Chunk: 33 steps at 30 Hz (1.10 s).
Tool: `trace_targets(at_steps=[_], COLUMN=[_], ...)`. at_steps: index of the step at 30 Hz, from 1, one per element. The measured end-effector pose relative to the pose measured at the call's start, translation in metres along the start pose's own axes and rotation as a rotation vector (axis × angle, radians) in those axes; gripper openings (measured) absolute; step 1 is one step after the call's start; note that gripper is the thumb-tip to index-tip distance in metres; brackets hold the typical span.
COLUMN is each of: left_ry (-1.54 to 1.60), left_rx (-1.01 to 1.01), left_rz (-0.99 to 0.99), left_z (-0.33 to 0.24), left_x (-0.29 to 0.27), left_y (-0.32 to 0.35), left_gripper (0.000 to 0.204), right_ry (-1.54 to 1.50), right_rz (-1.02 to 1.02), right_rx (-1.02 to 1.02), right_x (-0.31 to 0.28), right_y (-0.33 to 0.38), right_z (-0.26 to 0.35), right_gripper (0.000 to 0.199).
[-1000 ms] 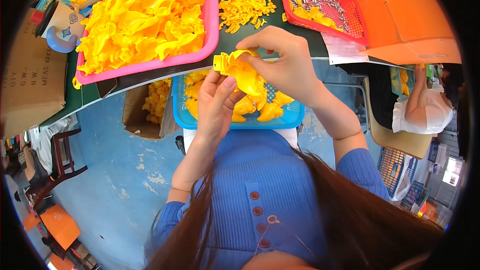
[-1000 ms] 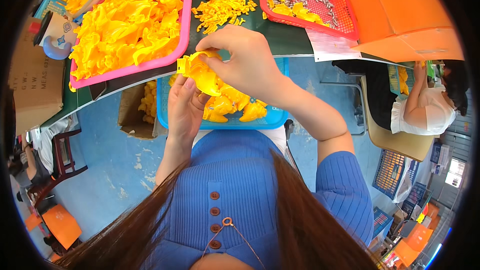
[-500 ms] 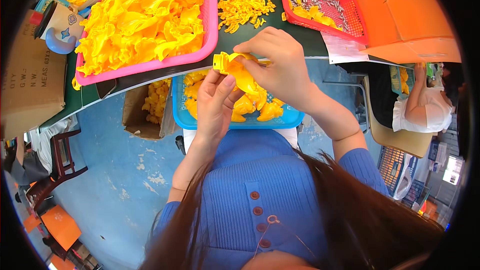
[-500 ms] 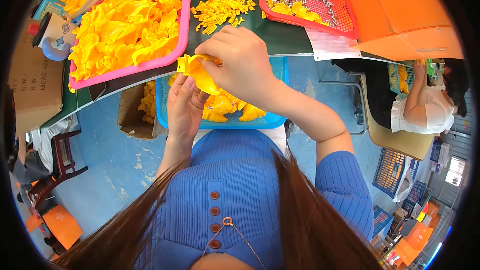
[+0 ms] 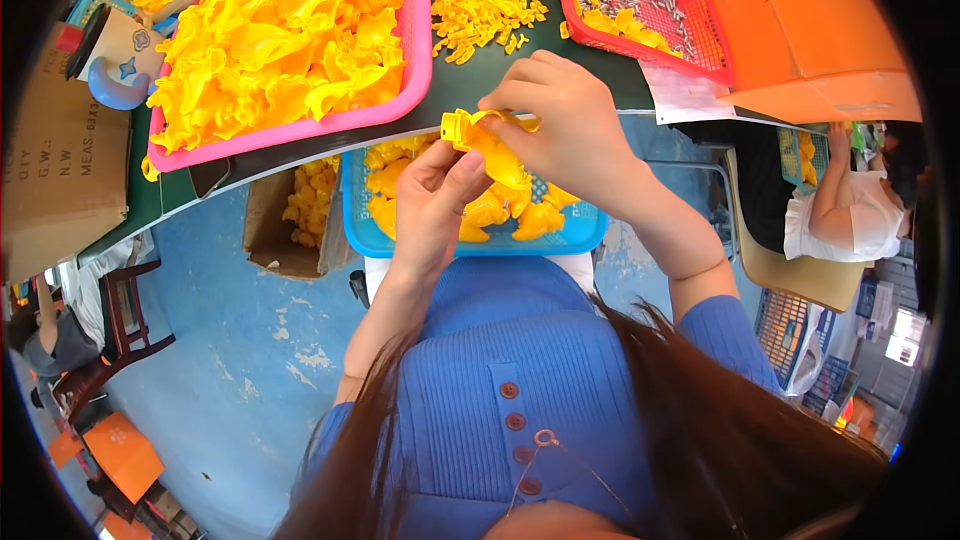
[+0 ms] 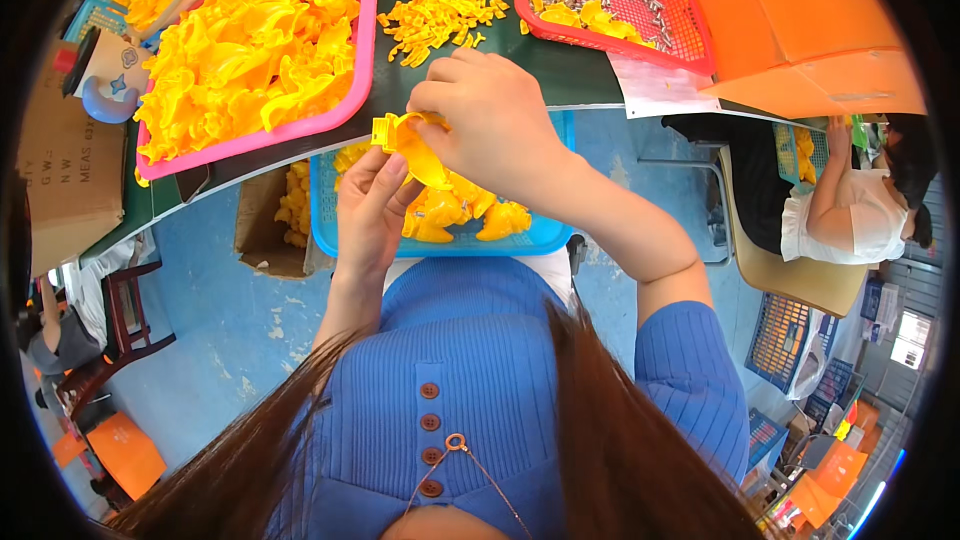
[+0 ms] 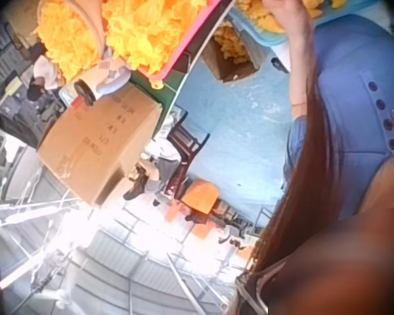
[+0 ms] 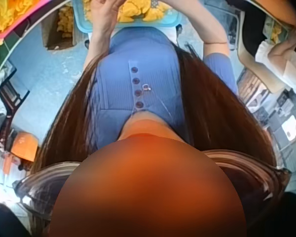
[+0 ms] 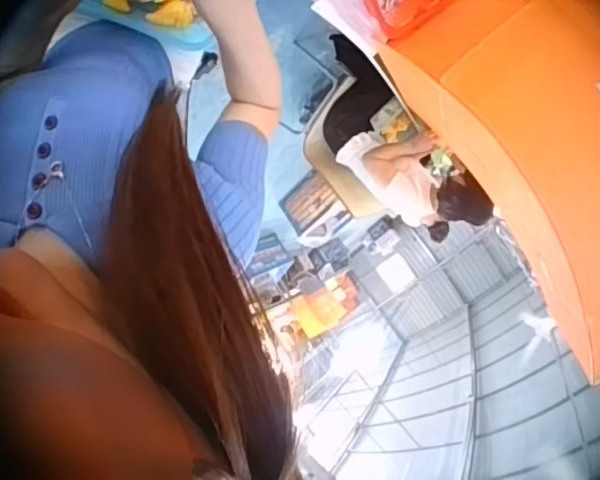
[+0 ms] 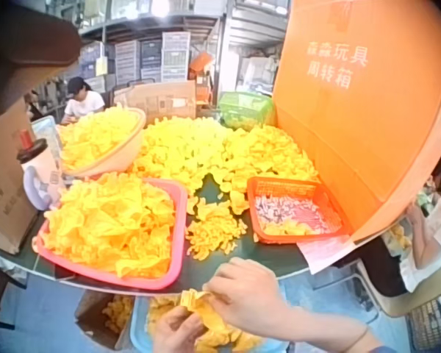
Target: Assembling yellow toy ducks by inserting small components into the rubber bodies.
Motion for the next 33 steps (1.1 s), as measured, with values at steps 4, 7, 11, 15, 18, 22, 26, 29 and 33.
trace_targets(at_steps=[4,7,11,15,18,22,26,29,33], left_ry=[-0.053,-0.047,-0.040,-0.069,-0.079,-0.042,-0.006,-0.019,-0.010], left_rx=[0.005,0.026,0.046,0.088,0.078,-0.009,0.035,0.009,0.015], left_rz=[-0.015,-0.010,-0.011,-0.015,-0.017,-0.006,-0.013,-0.029,-0.020], left_z=[0.004,0.002,0.000,-0.005,-0.005,0.003,-0.002,-0.003,-0.003], left_x=[-0.002,-0.003,-0.003,-0.002,-0.004,-0.005,-0.003,-0.007,-0.006], left_y=[-0.005,-0.004,-0.004,-0.003,-0.004,-0.003,-0.001,-0.002,-0.004], left_gripper=[0.033,0.033,0.032,0.031,0.031,0.031,0.031,0.031,0.031], right_ry=[-0.005,-0.056,-0.088,-0.109,-0.108,-0.119,-0.151,-0.155,-0.182], right_rz=[0.012,-0.045,-0.117,-0.151,-0.156,-0.141,-0.146,-0.181,-0.159], right_rx=[-0.023,-0.068,-0.124,-0.142,-0.158,-0.169,-0.089,-0.079,-0.056], right_x=[0.002,0.000,-0.004,-0.006,-0.006,-0.003,-0.004,-0.011,-0.007], right_y=[0.002,0.003,0.005,0.005,0.005,0.005,0.004,0.002,0.003], right_z=[0.001,0.004,0.010,0.011,0.012,0.012,0.005,0.007,0.007], right_gripper=[0.016,0.017,0.019,0.021,0.021,0.021,0.020,0.020,0.019])
Point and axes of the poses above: each hand's wrist, its own y-axis away from the middle knuckle, its own x-axis out of the palm, z = x × y, the point moved 9 cm from there along -y, towards the middle knuckle, and after that the axes turned 15 degrees about -z, right-handed, at the moved point
